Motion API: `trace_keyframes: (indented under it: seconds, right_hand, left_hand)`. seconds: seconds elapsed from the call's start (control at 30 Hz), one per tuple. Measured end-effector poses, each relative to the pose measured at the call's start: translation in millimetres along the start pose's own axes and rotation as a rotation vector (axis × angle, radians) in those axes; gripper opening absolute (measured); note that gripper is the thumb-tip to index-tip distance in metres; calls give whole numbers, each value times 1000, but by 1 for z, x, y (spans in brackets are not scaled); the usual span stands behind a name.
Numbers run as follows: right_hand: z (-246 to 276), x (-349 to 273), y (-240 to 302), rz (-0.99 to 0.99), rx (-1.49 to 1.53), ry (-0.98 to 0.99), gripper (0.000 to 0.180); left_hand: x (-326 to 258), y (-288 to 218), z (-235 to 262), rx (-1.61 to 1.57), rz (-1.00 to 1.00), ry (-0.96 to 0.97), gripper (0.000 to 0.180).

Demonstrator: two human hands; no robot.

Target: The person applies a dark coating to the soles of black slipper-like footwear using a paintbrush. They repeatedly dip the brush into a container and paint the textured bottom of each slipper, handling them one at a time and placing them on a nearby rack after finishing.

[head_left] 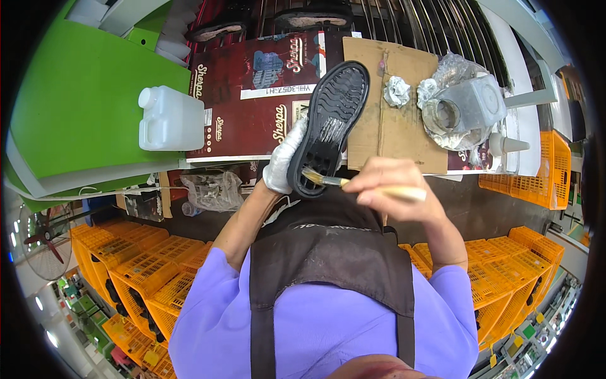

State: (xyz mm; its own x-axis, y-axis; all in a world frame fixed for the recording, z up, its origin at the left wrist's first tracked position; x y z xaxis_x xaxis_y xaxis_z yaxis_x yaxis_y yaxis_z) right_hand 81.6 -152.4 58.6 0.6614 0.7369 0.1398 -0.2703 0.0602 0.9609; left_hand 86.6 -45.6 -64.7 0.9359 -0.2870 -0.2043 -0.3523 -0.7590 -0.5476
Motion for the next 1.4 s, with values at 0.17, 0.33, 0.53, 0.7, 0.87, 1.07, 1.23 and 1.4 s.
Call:
trace_keyframes:
  seconds: [0.17,0.33,0.53,0.7,0.87,1.07,1.23,1.4]
  right_hand:
    - [63,2,-71,-351,240,-341,20]
    - [64,6,-30,43,-589,-431,24]
    - [-4,0,8,157,-455,37,31]
    - [39,9,-8,128,-576,-128,28]
    - [69,10,-19,25,-588,-328,22]
    - [78,-1,-31,-107,-490,-592,12]
    - [51,-1,-52,-366,17,-300,13]
    - [69,4,-19,-88,-334,-450,13]
  left_hand:
    - [-7,12,-13,-84,94,82,49]
    - [-6,12,-9,0,73,51,48]
    - [-3,12,6,-56,83,-101,53]
    - [-10,24,9,-164,217,-13,48]
    - [-15,22,6,26,190,47,45]
    - [-7,15,6,450,73,150,47]
    - [-8,12,15,324,86,67,44]
    - [-9,11,12,214,69,51,52]
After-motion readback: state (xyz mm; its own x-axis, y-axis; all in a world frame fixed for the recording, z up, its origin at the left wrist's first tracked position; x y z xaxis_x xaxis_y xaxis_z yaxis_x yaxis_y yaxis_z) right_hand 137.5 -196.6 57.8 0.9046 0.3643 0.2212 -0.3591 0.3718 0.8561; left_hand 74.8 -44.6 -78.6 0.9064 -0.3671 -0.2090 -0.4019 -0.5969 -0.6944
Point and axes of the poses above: each hand's wrist, its own x-axis towards the middle knuckle, its own z-axis out of the back of the hand, y = z × x, the point moved 10 cm from there along x, towards the middle knuckle, and after that the axes turned 9 degrees about -z, right-handed, at the moved point
